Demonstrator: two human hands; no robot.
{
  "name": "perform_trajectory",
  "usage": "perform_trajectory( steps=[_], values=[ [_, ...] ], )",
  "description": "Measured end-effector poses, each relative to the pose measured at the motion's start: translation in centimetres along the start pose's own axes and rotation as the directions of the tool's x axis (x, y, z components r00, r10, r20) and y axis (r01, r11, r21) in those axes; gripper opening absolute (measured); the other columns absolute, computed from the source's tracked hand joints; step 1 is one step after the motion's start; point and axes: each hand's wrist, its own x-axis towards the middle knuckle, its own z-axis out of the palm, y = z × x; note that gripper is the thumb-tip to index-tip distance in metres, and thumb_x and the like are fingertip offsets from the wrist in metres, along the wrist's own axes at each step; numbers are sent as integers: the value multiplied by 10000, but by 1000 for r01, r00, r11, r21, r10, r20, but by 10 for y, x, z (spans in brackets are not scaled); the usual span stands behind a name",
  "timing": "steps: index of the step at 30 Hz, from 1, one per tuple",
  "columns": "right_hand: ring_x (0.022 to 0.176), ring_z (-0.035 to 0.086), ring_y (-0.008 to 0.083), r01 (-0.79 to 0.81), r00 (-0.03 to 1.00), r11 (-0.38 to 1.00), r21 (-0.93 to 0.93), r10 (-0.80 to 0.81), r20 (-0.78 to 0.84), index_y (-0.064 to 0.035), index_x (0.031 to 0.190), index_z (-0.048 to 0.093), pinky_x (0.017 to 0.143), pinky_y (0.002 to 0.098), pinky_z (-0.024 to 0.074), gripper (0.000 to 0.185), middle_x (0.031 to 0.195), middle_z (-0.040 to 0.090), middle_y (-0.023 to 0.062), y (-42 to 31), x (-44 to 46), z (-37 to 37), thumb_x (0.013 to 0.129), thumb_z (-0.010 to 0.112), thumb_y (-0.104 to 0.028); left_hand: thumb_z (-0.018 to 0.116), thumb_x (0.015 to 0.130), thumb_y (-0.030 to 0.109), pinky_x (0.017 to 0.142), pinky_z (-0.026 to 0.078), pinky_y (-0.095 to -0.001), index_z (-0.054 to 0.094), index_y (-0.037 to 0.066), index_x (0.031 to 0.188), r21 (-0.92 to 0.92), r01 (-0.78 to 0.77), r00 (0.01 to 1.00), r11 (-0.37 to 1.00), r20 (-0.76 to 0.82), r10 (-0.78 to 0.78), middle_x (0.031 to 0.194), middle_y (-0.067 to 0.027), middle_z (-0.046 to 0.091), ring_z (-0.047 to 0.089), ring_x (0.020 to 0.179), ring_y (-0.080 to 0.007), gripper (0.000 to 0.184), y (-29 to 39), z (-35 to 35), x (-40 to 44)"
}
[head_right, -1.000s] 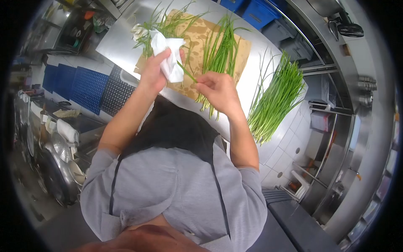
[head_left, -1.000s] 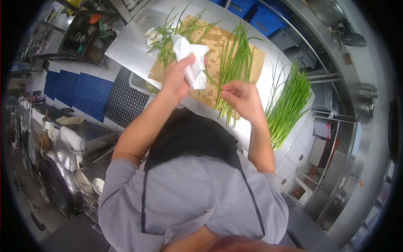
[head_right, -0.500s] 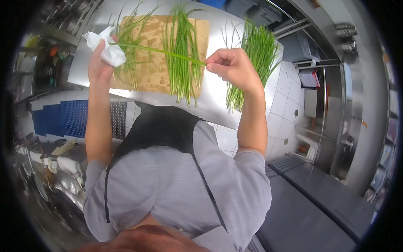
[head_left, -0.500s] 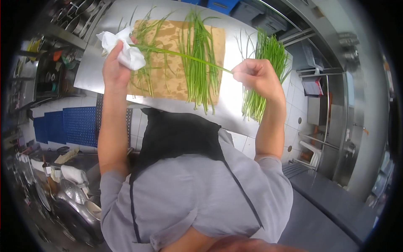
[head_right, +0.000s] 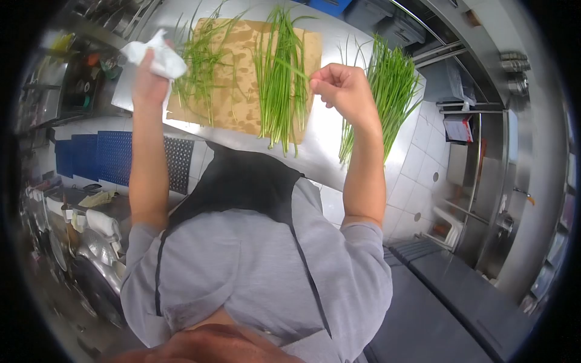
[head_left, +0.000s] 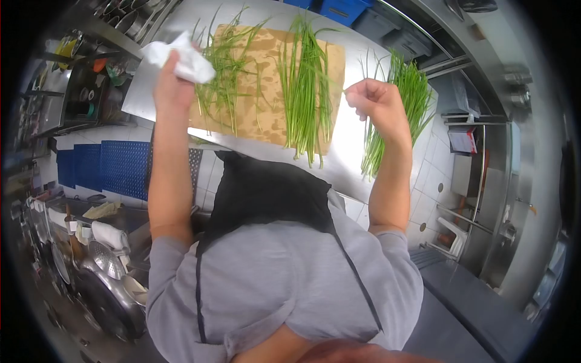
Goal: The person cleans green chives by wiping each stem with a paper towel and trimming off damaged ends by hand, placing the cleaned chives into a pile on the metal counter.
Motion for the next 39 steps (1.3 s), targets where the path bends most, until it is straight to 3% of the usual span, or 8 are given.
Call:
perform_trajectory(
  steps=[7, 9, 11, 17, 27, 31, 35, 39],
  values=[
    [570, 613, 116, -68, 991, 988, 139, 83, -101, -8, 859, 702, 510, 253, 500, 90, 697, 667, 42, 23, 59, 102, 792, 701, -69, 425, 1011, 131, 1077, 403, -468, 393, -36, 1354, -63, -239, 959, 969, -175, 225, 1277, -210, 533, 533, 1187, -322, 384, 60, -16, -11],
    [641, 657, 146, -109, 993, 982, 154, 101, 56, -48, 857, 727, 546, 296, 521, 89, 743, 697, 77, 50, 78, 158, 803, 701, -114, 426, 1009, 128, 1088, 389, -470, 382, -38, 1366, -48, -198, 970, 979, -152, 189, 1293, -217, 524, 522, 1202, -331, 396, 52, -2, -23],
    [644, 674, 271, 197, 980, 942, -271, -189, 54, -26, 832, 720, 609, 384, 534, 144, 773, 700, 163, 64, 81, 202, 790, 678, -158, 427, 1006, 126, 1094, 379, -471, 372, -39, 1379, -31, -139, 981, 990, -142, 134, 1310, -224, 514, 512, 1217, -339, 411, 45, 5, -34],
    [704, 644, 411, 244, 969, 774, -584, -220, 113, -20, 772, 694, 665, 482, 512, 192, 746, 655, 226, 56, 43, 173, 790, 613, -192, 439, 963, 160, 1122, 328, -480, 292, -35, 1445, -11, 61, 995, 998, -74, -62, 1393, -256, 448, 446, 1299, -369, 540, 26, -20, -69],
    [684, 661, 381, 13, 1000, 724, -690, -17, 0, -15, 725, 676, 665, 473, 524, 154, 685, 653, 214, 77, 21, 118, 726, 646, -166, 479, 934, 166, 1109, 331, -462, 342, -44, 1416, -255, 292, 955, 922, 122, -269, 1389, -204, 473, 464, 1280, -339, 543, -13, -29, -84],
    [674, 656, 379, -22, 996, 809, -588, -34, -84, -4, 687, 661, 651, 473, 514, 178, 657, 645, 204, 60, 16, 115, 724, 645, -178, 486, 940, 151, 1106, 335, -451, 365, -25, 1400, -227, 172, 985, 959, 5, -175, 1368, -175, 496, 475, 1272, -316, 507, -3, -26, -82],
    [668, 650, 381, 6, 999, 677, -736, -40, -28, -3, 677, 655, 648, 465, 516, 159, 669, 650, 202, 65, 19, 130, 724, 637, -154, 464, 945, 153, 1101, 333, -455, 378, -6, 1385, -187, 151, 986, 971, -36, -160, 1367, -140, 493, 467, 1276, -295, 476, -2, -21, -83],
    [642, 651, 346, -63, 995, 843, -534, 15, -95, 13, 700, 649, 631, 430, 524, 180, 660, 648, 191, 68, 19, 115, 739, 652, -163, 453, 950, 160, 1116, 310, -456, 365, -9, 1401, -175, 149, 987, 973, -32, -157, 1389, -143, 479, 447, 1301, -296, 490, -2, -17, -91]
  ],
)
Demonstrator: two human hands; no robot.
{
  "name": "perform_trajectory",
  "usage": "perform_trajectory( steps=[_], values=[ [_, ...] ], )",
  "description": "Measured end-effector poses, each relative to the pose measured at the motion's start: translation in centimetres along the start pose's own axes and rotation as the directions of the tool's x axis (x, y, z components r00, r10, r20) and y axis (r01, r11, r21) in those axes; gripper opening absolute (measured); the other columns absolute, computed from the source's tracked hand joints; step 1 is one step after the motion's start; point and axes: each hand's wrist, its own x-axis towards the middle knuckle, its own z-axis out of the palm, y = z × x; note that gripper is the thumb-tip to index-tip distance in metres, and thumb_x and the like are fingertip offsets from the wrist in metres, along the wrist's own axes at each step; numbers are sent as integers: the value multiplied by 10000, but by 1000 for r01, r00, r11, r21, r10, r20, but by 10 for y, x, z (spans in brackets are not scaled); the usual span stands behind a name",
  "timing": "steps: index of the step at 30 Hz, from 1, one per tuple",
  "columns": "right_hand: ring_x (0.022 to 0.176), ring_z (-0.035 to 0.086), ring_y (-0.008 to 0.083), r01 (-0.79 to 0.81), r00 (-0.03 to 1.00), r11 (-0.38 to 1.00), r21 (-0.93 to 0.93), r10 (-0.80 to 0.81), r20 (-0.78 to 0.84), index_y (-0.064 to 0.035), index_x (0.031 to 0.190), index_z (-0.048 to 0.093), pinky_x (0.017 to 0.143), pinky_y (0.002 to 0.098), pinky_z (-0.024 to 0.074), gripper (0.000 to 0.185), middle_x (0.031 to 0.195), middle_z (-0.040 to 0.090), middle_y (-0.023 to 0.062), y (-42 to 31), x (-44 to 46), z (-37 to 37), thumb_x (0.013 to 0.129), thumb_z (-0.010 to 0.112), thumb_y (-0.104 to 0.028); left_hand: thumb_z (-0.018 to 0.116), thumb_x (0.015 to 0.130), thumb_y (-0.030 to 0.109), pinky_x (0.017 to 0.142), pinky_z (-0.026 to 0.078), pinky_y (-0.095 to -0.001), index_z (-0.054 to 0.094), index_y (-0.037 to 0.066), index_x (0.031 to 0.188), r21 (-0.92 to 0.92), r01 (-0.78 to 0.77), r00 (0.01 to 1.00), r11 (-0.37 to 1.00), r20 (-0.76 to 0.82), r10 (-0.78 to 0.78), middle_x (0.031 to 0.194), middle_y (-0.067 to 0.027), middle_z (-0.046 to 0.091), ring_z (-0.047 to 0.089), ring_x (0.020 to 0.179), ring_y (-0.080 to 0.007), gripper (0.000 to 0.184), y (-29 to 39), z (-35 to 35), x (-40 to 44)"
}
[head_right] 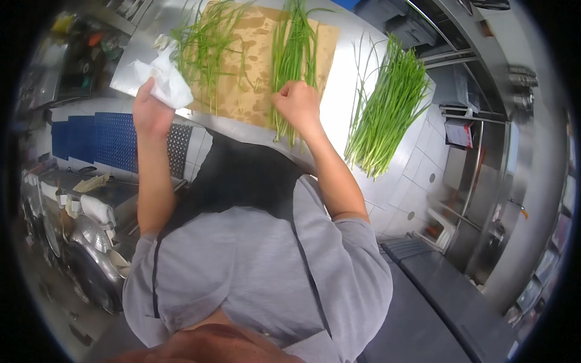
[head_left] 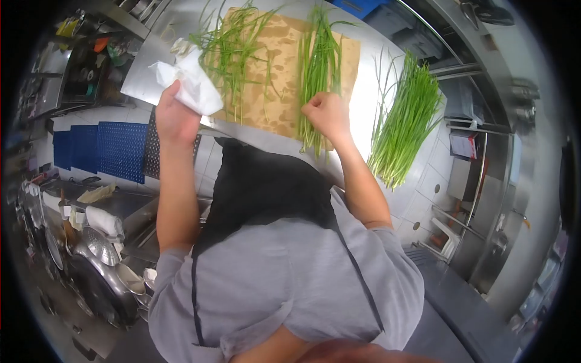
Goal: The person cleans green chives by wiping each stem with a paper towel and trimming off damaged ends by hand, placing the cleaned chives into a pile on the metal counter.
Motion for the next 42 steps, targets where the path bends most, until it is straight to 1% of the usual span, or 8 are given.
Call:
perform_trajectory(
  steps=[5, 11, 27, 31, 34, 38, 41, 42],
  values=[
    [605, 632, 192, -344, 938, 671, 657, 207, 279, 28, 845, 643, 570, 311, 522, 121, 692, 664, 119, 14, 0, -20, 781, 664, -71, 447, 956, 159, 1117, 311, -458, 365, -2, 1404, -23, 46, 999, 999, 17, -46, 1393, -138, 477, 445, 1303, -292, 483, -2, -14, 2],
    [626, 620, 139, -435, 899, 378, 817, 238, 369, 19, 996, 591, 533, 275, 503, 213, 816, 683, 103, 22, -16, -23, 801, 673, -8, 447, 960, 155, 1111, 323, -459, 366, 8, 1406, -15, 107, 994, 994, 17, -106, 1392, -130, 480, 452, 1297, -287, 477, -13, -4, 2],
    [663, 622, 116, -379, 925, 426, 821, 188, 330, -43, 1002, 604, 548, 258, 480, 174, 810, 659, 36, 14, -32, -30, 837, 660, -54, 507, 816, 62, 978, 469, -439, 440, -8, 1333, 50, 325, 935, 944, 134, -329, 1213, -129, 589, 590, 1105, -287, 526, -51, -8, -4],
    [669, 616, 103, -365, 931, 412, 835, 182, 317, -23, 1035, 609, 550, 253, 478, 229, 816, 659, 26, 10, -30, -27, 826, 693, -66, 520, 771, 68, 576, 528, -369, 520, -12, 1168, -9, 533, 813, 846, 284, -509, 937, -127, 635, 633, 749, -252, 405, -71, -20, 4],
    [657, 609, 99, -296, 954, 473, 830, 187, 233, 7, 1022, 624, 528, 246, 495, 235, 811, 661, 48, 3, -32, -26, 804, 700, -35, 517, 763, 67, 484, 463, -307, 538, 1, 1093, -104, 597, 755, 796, 409, -513, 840, -117, 620, 598, 661, -199, 338, -83, -10, 0],
    [642, 598, 91, -172, 984, 583, 794, 146, 106, 35, 1016, 637, 493, 224, 493, 236, 818, 663, 68, -9, -37, -21, 799, 704, -29, 556, 889, 196, 497, 434, -288, 551, -12, 1126, -19, 590, 750, 807, 385, -539, 797, -87, 615, 538, 623, -164, 316, -83, 1, -4],
    [661, 601, 98, -117, 991, 666, 737, 128, 41, 37, 1000, 650, 555, 240, 513, 233, 825, 666, 72, -17, -39, -21, 795, 715, -53, 586, 919, 328, 654, 509, -289, 511, -15, 1287, 595, 262, 956, 760, -53, -288, 937, -120, 668, 633, 762, -162, 508, -88, 16, -4],
    [668, 604, 103, -52, 996, 693, 719, 89, -13, 37, 997, 654, 582, 246, 517, 235, 822, 666, 71, -19, -38, -20, 791, 718, -56, 590, 921, 328, 690, 506, -290, 494, 4, 1321, 788, 112, 971, 605, 41, -233, 947, -114, 671, 636, 780, -167, 524, -84, 17, -3]
  ],
)
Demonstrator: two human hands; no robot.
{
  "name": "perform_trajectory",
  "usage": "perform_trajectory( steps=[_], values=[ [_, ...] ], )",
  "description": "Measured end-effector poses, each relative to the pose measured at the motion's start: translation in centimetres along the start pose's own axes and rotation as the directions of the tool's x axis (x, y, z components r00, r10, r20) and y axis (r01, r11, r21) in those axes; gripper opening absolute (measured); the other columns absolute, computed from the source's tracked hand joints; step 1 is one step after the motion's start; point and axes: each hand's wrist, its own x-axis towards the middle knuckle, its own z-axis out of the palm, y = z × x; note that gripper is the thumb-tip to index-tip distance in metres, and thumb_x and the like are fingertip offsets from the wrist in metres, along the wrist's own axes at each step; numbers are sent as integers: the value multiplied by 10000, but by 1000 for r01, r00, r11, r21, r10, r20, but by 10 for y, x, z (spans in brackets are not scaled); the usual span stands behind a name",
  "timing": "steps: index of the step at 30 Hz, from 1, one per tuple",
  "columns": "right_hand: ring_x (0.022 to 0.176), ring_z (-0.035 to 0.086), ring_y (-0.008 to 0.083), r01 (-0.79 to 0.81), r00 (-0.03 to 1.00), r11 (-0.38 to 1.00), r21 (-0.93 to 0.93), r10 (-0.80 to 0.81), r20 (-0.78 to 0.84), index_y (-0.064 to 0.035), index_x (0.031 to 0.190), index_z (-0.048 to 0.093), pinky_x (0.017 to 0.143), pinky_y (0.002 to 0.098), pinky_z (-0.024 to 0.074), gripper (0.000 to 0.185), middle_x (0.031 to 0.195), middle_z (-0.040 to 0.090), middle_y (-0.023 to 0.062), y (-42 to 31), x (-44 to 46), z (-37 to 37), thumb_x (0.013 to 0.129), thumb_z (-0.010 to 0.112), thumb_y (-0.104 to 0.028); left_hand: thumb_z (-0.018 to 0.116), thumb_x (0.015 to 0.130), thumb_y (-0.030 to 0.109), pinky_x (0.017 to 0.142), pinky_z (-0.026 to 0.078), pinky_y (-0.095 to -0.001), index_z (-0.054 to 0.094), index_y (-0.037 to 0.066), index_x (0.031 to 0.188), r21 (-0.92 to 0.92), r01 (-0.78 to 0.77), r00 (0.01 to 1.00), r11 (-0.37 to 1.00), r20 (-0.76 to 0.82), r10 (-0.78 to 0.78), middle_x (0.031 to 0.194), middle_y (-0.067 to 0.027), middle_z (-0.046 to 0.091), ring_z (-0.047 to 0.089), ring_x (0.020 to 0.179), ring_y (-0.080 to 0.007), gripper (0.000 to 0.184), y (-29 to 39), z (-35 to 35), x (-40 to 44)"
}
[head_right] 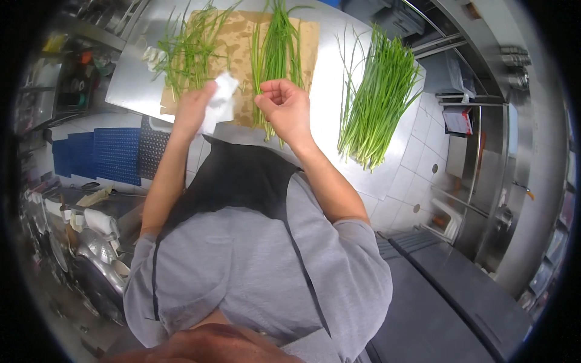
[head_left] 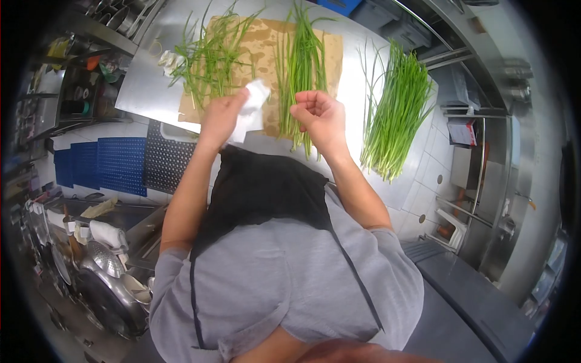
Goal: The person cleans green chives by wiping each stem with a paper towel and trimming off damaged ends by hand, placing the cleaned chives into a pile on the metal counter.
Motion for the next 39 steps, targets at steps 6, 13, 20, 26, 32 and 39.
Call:
perform_trajectory(
  steps=[6, 13, 20, 26, 32, 39],
  values=[
    [696, 616, 122, 169, 985, 985, -30, -168, 42, 23, 972, 674, 684, 268, 519, 242, 792, 668, 63, -10, 0, 18, 759, 734, -75, 587, 953, 280, 763, 490, -320, 452, 69, 1395, 303, -379, 906, 874, 312, 284, 1026, -70, 667, 611, 804, -162, 508, 27, 9, -9],
    [682, 618, 111, 188, 976, 979, -74, -178, 125, 14, 950, 678, 655, 262, 507, 223, 775, 677, 58, -11, -1, 21, 761, 730, -93, 696, 887, 169, 653, 483, -217, 657, 17, 957, -237, 31, 971, 971, 236, 26, 1051, -46, 671, 585, 762, -67, 171, 35, 22, -6],
    [670, 615, 94, 185, 981, 978, -95, -177, 83, 7, 935, 684, 639, 260, 504, 172, 766, 688, 54, -8, 14, 19, 825, 699, -123, 726, 863, 176, 579, 418, -208, 670, 32, 822, 25, -94, 978, 995, 187, 88, 761, 0, 639, 542, 666, -50, 160, 20, 24, -8],
    [687, 597, 90, 42, 955, 999, 28, -48, 292, -31, 937, 627, 576, 243, 478, 137, 793, 646, 21, -2, 37, 15, 914, 636, -166, 712, 868, 157, 560, 439, -223, 678, 27, 845, 77, 1, 983, 997, 184, -15, 745, -12, 643, 570, 650, -56, 136, 19, 21, -7],
    [670, 620, 140, -144, 965, 940, 310, 65, 253, -69, 990, 515, 587, 288, 519, 141, 812, 660, 77, -35, 25, 7, 973, 552, -205, 682, 898, 222, 570, 462, -226, 690, 6, 968, -133, 262, 919, 956, 336, -205, 824, -30, 675, 608, 673, -74, 227, 17, 17, -9],
    [637, 603, 149, -157, 964, 828, 538, 11, 264, -66, 1013, 512, 572, 293, 509, 148, 757, 629, 66, -30, 17, 11, 991, 540, -210, 657, 914, 225, 554, 494, -213, 670, -1, 1030, -432, 400, 862, 808, 477, -171, 866, -44, 674, 629, 676, -83, 255, 5, 36, -15]
  ],
)
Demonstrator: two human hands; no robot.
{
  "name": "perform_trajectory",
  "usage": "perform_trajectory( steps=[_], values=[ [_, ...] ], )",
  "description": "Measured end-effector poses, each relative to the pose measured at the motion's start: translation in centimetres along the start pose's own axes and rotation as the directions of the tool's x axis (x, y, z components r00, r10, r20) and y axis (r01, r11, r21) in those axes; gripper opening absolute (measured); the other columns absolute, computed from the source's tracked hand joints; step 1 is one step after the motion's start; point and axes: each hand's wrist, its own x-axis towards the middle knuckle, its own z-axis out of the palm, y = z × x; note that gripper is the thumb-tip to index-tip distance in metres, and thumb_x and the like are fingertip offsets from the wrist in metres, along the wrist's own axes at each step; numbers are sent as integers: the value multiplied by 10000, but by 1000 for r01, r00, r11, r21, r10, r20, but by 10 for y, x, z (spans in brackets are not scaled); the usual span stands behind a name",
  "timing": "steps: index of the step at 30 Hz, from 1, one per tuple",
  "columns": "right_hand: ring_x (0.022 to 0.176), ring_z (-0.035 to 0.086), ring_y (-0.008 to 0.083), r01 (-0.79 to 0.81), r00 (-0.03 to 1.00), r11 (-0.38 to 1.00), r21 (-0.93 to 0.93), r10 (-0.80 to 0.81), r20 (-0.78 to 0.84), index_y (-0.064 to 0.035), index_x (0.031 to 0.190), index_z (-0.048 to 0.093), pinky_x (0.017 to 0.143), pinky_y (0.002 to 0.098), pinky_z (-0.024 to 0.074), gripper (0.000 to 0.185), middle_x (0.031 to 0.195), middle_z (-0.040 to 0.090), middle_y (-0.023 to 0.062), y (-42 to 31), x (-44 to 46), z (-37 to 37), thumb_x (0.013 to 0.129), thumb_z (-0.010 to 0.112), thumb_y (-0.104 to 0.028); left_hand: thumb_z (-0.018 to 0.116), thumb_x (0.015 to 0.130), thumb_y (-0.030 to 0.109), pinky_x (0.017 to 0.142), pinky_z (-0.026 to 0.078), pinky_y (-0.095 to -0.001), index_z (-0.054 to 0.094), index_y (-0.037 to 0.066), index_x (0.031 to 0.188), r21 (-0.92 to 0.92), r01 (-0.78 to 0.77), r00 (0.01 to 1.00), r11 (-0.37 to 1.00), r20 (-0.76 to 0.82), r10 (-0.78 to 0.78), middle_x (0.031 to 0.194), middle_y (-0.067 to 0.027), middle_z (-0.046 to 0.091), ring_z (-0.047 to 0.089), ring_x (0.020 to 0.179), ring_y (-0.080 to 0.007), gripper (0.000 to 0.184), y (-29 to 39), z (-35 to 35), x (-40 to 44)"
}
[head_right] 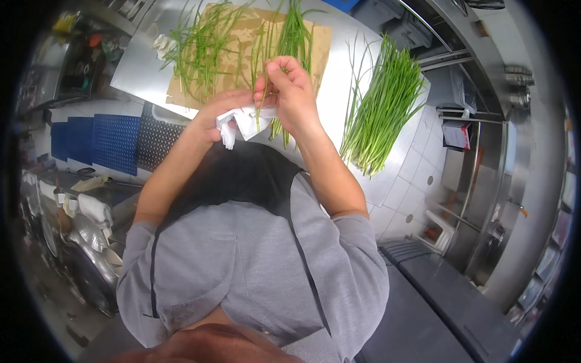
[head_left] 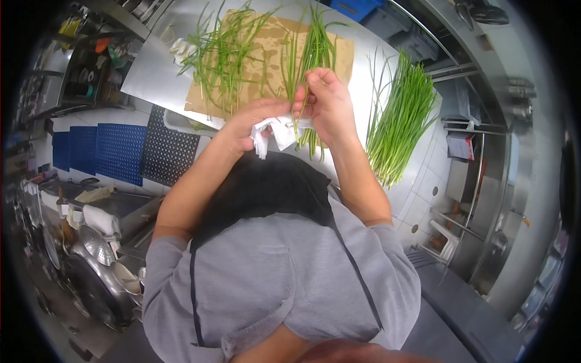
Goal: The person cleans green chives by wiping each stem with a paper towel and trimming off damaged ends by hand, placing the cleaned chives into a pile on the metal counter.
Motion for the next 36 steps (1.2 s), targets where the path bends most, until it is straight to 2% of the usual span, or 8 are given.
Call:
perform_trajectory(
  steps=[7, 9, 15, 17, 20, 23, 29, 36],
  values=[
    [558, 546, 125, 481, 870, 876, -3, -478, -123, -35, 1030, 526, 505, 265, 471, 155, 707, 583, 62, -12, -11, 17, 973, 587, -166, 674, 856, 128, 426, 449, -222, 639, 12, 922, -221, 41, 991, 974, -119, -68, 765, -40, 647, 564, 515, -98, 138, -7, -40, 16],
    [544, 534, 118, 587, 795, 804, -88, -594, -126, -27, 1024, 521, 486, 256, 462, 167, 695, 578, 59, -30, -6, 27, 973, 589, -171, 694, 844, 142, 396, 407, -211, 645, 8, 893, -116, 6, 979, 993, -204, -30, 730, -34, 637, 554, 507, -92, 151, -10, -35, 15],
    [655, 657, 149, 246, 959, 905, -346, -278, -45, 19, 1003, 612, 572, 271, 525, 204, 766, 688, 128, -23, 59, 65, 911, 629, -163, 707, 847, 159, 384, 358, -203, 678, -23, 935, 227, 51, 981, 973, -193, -6, 726, -36, 645, 522, 475, -74, 205, -8, -5, 3],
    [674, 682, 169, 245, 967, 718, -652, -228, 112, 27, 983, 646, 632, 310, 545, 227, 777, 711, 150, 8, 97, 58, 861, 651, -165, 709, 853, 159, 390, 355, -201, 681, -30, 962, 242, 61, 987, 968, -160, -22, 731, -41, 651, 521, 478, -68, 220, -9, -9, 2],
    [709, 672, 144, 392, 836, 177, -903, -477, 270, 18, 977, 691, 624, 284, 525, 216, 777, 702, 91, 5, 86, 52, 870, 665, -168, 714, 855, 164, 405, 376, -202, 679, -27, 969, 257, 36, 980, 966, -198, 16, 744, -48, 658, 544, 502, -72, 224, -2, -7, -3],
    [674, 646, 127, 328, 893, 416, -848, -428, 135, 0, 926, 699, 620, 300, 511, 204, 742, 694, 57, -17, 57, 23, 867, 678, -193, 722, 857, 173, 443, 427, -207, 678, -19, 982, 198, 15, 966, 980, -255, 37, 763, -52, 665, 583, 545, -81, 233, -6, -4, -8],
    [587, 614, 139, -36, 999, 423, -905, 14, -33, 8, 802, 674, 581, 294, 499, 208, 656, 653, 71, -1, -17, -16, 821, 727, -193, 689, 894, 170, 557, 518, -247, 678, 3, 986, 85, -16, 991, 996, -134, 28, 798, -42, 673, 642, 644, -110, 191, -9, -9, 3],
    [578, 586, 90, -171, 983, 866, -470, 115, -146, 46, 949, 633, 485, 211, 445, 179, 723, 654, 62, 22, -28, -31, 844, 709, -78, 682, 888, 132, 589, 502, -240, 688, -6, 942, 249, -77, 971, 965, -200, 129, 795, -46, 673, 631, 666, -102, 148, -14, 0, 11]
  ],
)
